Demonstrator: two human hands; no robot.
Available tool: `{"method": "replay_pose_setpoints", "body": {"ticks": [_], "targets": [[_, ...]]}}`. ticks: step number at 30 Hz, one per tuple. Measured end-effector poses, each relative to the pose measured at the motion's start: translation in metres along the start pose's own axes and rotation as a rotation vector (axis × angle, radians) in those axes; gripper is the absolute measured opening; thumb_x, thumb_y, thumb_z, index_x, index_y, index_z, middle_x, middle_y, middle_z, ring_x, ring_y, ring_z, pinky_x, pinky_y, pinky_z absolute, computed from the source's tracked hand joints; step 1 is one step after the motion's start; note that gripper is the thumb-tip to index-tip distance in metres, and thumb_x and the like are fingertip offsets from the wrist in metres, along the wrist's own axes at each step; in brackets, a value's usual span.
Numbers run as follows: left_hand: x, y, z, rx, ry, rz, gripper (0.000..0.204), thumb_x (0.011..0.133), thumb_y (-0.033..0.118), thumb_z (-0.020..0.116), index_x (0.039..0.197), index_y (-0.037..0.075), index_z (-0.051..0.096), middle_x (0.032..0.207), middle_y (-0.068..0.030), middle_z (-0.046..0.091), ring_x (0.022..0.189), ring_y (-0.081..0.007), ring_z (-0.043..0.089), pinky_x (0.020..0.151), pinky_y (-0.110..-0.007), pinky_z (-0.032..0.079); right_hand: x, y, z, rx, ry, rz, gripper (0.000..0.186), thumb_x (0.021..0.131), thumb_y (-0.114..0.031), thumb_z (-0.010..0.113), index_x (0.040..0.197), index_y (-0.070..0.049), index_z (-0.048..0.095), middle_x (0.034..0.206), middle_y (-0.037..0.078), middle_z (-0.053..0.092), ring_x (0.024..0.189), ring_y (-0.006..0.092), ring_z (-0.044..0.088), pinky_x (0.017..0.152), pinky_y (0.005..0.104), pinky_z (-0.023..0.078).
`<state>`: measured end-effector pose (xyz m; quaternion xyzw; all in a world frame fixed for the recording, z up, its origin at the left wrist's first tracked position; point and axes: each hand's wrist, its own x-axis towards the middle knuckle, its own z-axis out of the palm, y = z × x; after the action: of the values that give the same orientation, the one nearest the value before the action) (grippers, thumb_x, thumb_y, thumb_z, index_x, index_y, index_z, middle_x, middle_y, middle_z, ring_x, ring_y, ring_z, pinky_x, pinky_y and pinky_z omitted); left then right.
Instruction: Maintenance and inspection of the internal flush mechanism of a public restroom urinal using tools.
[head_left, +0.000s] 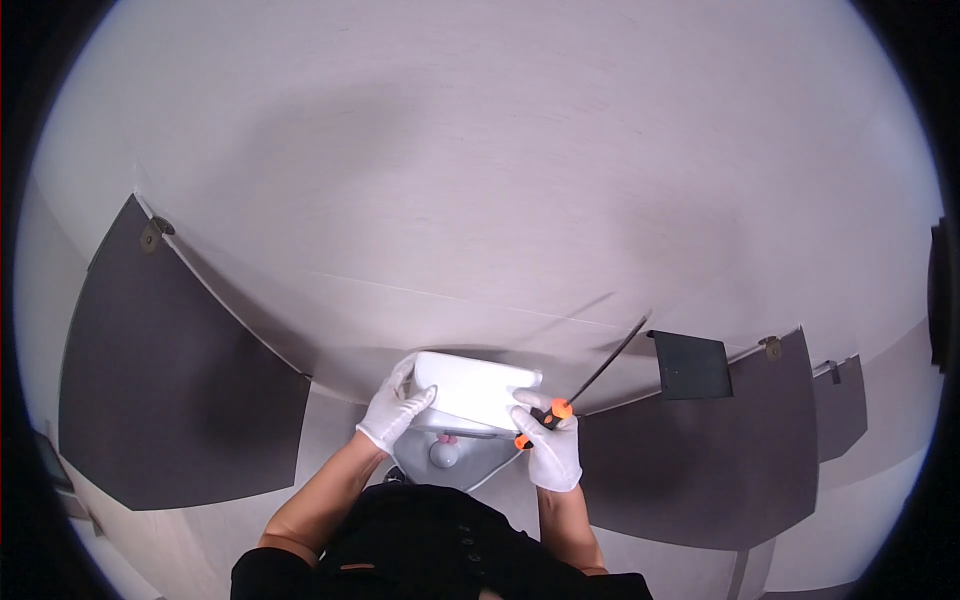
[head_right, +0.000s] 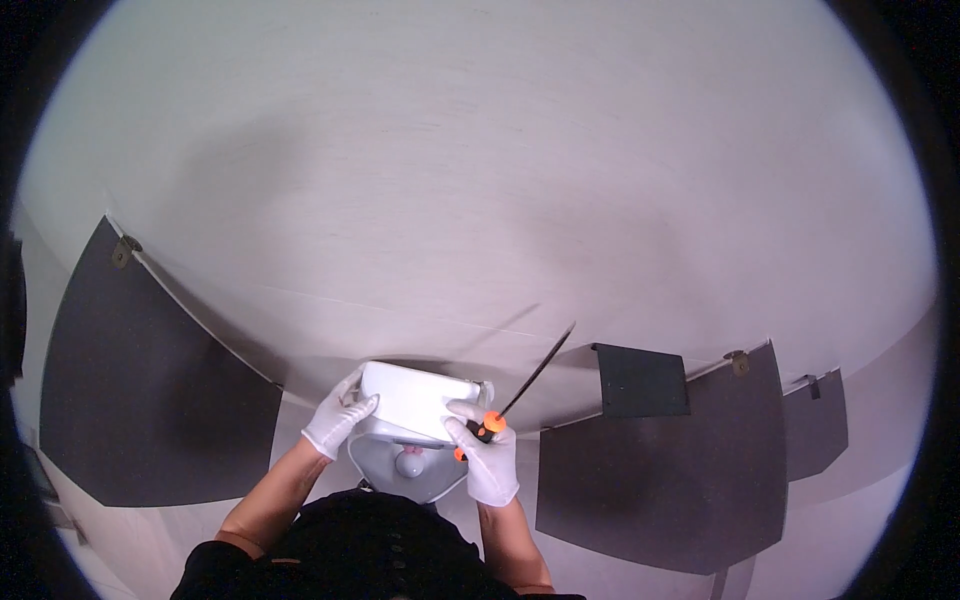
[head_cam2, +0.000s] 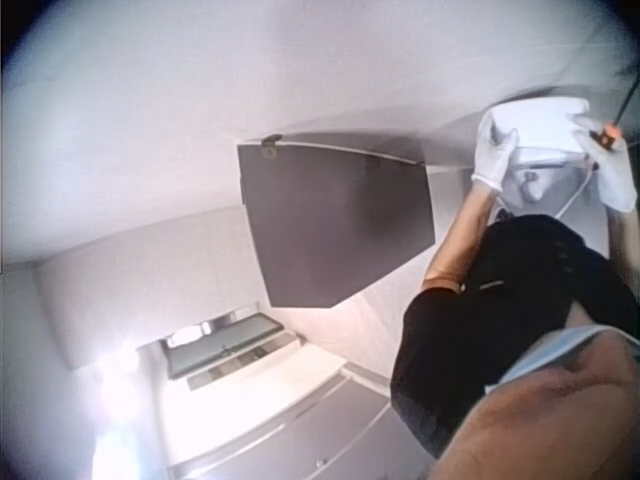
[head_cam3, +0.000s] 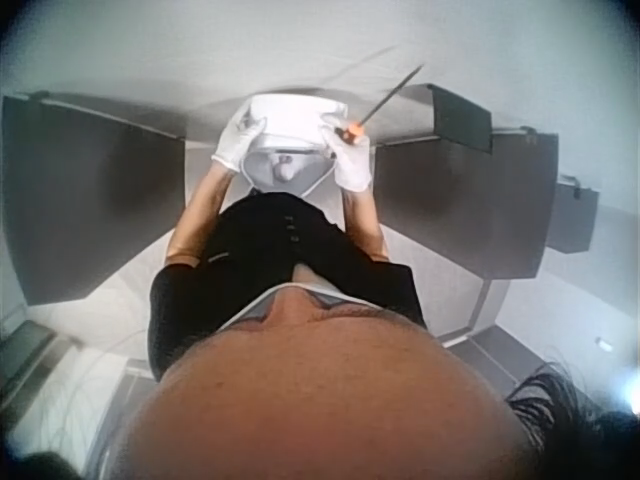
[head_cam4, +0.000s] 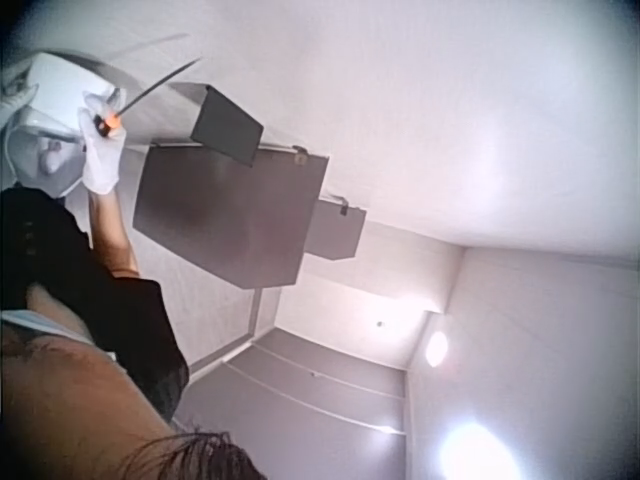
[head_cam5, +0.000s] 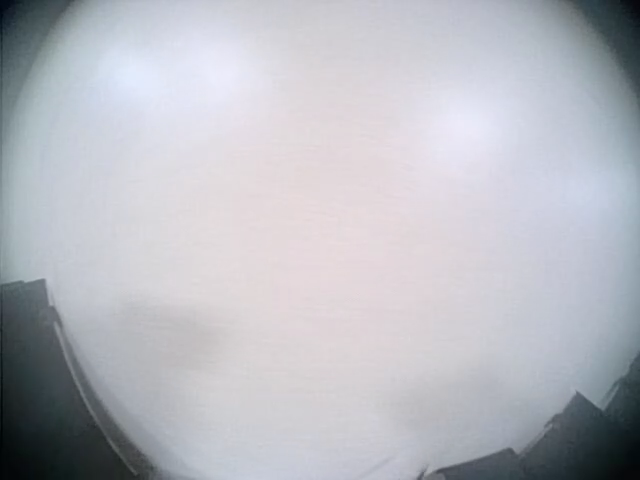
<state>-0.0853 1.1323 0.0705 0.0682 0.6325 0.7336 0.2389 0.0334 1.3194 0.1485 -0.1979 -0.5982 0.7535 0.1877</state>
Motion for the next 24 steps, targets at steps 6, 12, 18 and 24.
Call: {"method": "replay_pose_setpoints", "body": {"ticks": [6, 12, 18, 24], "targets": [[-0.020, 0.019, 0.001, -0.230, -0.037, -0.101, 0.058, 0.091, 0.014, 0.057, 0.141, 0.001, 0.031, 0.136, -0.0098, 0.044, 0.126, -0.0189, 0.041, 0.105, -0.029, 0.031, -0.021, -0.015, 0.017, -0.015, -0.160, 0.071, 0.017, 0.077, 0.003, 0.069, 0.094, 0.000, 0.067, 0.084, 0.005, 0.065, 0.073, 0.0121, 0.059, 0.067, 0.0241, 0.045], [-0.033, 0.023, -0.015, -0.477, -0.174, -0.136, 0.074, 0.091, 0.054, 0.044, 0.146, 0.010, 0.021, 0.148, -0.0066, 0.029, 0.136, -0.0213, 0.027, 0.112, -0.036, 0.023, -0.039, 0.003, 0.042, -0.215, -0.507, -0.163, 0.016, 0.077, 0.001, 0.069, 0.091, -0.007, 0.071, 0.105, 0.011, 0.063, 0.095, 0.0210, 0.061, 0.083, 0.0306, 0.047], [-0.057, -0.002, -0.045, -0.772, -0.066, -0.439, 0.069, 0.085, 0.061, 0.049, 0.132, 0.011, 0.042, 0.118, -0.0138, 0.054, 0.104, -0.0294, 0.056, 0.088, -0.047, 0.048, -0.053, 0.006, 0.070, -0.677, -0.895, -0.505, 0.045, 0.061, 0.001, 0.066, 0.101, -0.019, 0.065, 0.104, 0.009, 0.056, 0.089, 0.0313, 0.059, 0.074, 0.0366, 0.049], [-0.077, 0.006, -0.046, -0.896, 0.017, -0.522, 0.056, 0.081, 0.041, 0.059, 0.118, 0.000, 0.050, 0.104, -0.0202, 0.059, 0.090, -0.0326, 0.062, 0.080, -0.045, 0.052, -0.060, 0.015, 0.085, -0.729, -0.959, -0.568, 0.044, 0.058, 0.000, 0.065, 0.098, -0.019, 0.065, 0.104, 0.010, 0.055, 0.088, 0.0297, 0.059, 0.072, 0.0381, 0.049]]}}
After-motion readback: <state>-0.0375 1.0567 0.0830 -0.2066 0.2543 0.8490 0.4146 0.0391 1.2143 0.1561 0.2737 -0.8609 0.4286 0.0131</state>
